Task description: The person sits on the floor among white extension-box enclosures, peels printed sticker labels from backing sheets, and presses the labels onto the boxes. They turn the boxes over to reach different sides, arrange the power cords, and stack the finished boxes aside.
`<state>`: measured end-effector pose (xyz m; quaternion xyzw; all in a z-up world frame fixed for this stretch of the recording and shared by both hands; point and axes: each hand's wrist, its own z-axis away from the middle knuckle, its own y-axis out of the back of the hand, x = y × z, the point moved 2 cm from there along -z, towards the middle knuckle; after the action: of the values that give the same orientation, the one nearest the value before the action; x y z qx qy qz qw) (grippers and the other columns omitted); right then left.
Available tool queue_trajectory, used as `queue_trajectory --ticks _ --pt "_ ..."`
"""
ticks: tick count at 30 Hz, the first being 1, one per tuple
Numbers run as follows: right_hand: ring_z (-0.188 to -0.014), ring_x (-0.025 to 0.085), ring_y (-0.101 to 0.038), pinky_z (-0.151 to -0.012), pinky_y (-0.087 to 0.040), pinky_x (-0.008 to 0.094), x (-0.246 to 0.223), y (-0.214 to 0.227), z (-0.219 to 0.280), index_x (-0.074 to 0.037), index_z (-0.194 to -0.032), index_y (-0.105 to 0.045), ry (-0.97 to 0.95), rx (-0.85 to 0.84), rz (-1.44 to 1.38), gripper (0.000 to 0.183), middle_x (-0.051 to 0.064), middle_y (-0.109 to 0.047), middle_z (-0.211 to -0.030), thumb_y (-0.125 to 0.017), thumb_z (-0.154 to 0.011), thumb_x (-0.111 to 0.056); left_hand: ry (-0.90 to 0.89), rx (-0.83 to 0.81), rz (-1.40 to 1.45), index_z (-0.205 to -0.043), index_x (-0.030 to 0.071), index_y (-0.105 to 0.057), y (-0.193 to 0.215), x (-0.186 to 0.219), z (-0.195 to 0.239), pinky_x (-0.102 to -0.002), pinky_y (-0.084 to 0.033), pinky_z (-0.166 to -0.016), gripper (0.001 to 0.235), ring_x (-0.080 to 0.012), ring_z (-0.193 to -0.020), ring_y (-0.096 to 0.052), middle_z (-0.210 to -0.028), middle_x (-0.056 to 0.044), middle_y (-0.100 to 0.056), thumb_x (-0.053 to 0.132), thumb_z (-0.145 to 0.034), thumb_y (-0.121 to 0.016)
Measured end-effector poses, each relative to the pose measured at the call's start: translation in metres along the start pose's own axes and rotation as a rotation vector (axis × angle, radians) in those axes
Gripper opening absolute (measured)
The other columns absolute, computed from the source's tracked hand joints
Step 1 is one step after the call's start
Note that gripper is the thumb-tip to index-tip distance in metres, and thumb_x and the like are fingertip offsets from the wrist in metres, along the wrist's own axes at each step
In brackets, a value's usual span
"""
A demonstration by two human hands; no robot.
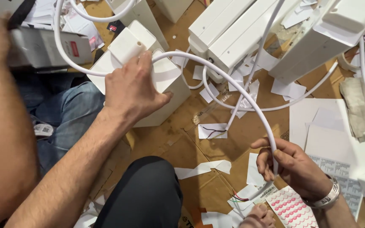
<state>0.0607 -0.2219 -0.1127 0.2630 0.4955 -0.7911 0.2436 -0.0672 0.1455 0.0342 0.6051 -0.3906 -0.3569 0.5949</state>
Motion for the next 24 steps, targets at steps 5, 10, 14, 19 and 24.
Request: queue_trajectory --ticks 5,10,14,19,24 --pt "-0.072 0.016 -0.064 -0.067 -0.055 0.029 0.003 -0.004 -0.004 0.006 -0.136 -0.057 -0.020 0.022 0.022 0.053 0.014 -0.068 -0.087 -0.059 -0.101 -0.034 -0.001 0.024 0.012 -0.122 -0.005 -0.056 -0.002 -0.002 0.002 -0.053 -0.059 -0.065 0.082 -0.0393 -0.086 -0.072 -0.100 -0.022 -0.067 0.042 -0.065 -0.091" --pt "-0.074 0.016 -0.065 -0.067 -0.054 0.029 0.001 -0.012 -0.009 0.004 -0.139 -0.058 -0.023 0.036 0.124 0.056 0.014 -0.071 -0.089 -0.061 -0.098 -0.034 -0.143 0.345 -0.003 -0.129 0.002 -0.058 -0.006 -0.008 0.015 -0.050 -0.046 -0.089 0.086 -0.0337 -0.105 -0.061 -0.121 -0.017 -0.055 0.035 -0.060 -0.098" --pt "-0.076 0.018 -0.065 -0.069 -0.055 0.031 -0.007 -0.026 -0.009 0.003 -0.140 -0.058 -0.042 0.052 0.148 0.058 0.014 -0.071 -0.089 -0.063 -0.096 -0.034 -0.196 0.477 0.022 -0.134 0.002 -0.058 0.021 0.011 0.026 -0.051 -0.037 -0.103 0.089 -0.0356 -0.123 -0.050 -0.129 -0.016 -0.049 0.037 -0.064 -0.099" --pt "-0.084 0.022 -0.064 -0.075 -0.053 0.036 -0.036 -0.069 0.011 0.000 -0.141 -0.052 -0.076 0.129 0.272 0.050 0.014 -0.067 -0.089 -0.060 -0.096 -0.020 -0.188 0.078 0.793 -0.111 0.011 -0.065 0.035 0.108 0.077 -0.038 -0.059 -0.076 0.041 -0.0251 -0.087 -0.074 -0.097 -0.008 -0.072 0.031 -0.083 -0.086" --pt "-0.098 0.026 -0.061 -0.085 -0.051 0.039 -0.072 -0.126 0.029 0.010 -0.154 -0.040 0.282 -0.181 -0.477 0.045 0.017 -0.062 -0.106 -0.052 -0.114 -0.005 -0.240 -0.883 1.190 -0.134 0.001 -0.053 -0.014 0.171 0.139 -0.046 -0.055 -0.086 0.049 -0.0370 -0.103 -0.070 -0.108 -0.022 -0.070 0.031 -0.097 -0.064"
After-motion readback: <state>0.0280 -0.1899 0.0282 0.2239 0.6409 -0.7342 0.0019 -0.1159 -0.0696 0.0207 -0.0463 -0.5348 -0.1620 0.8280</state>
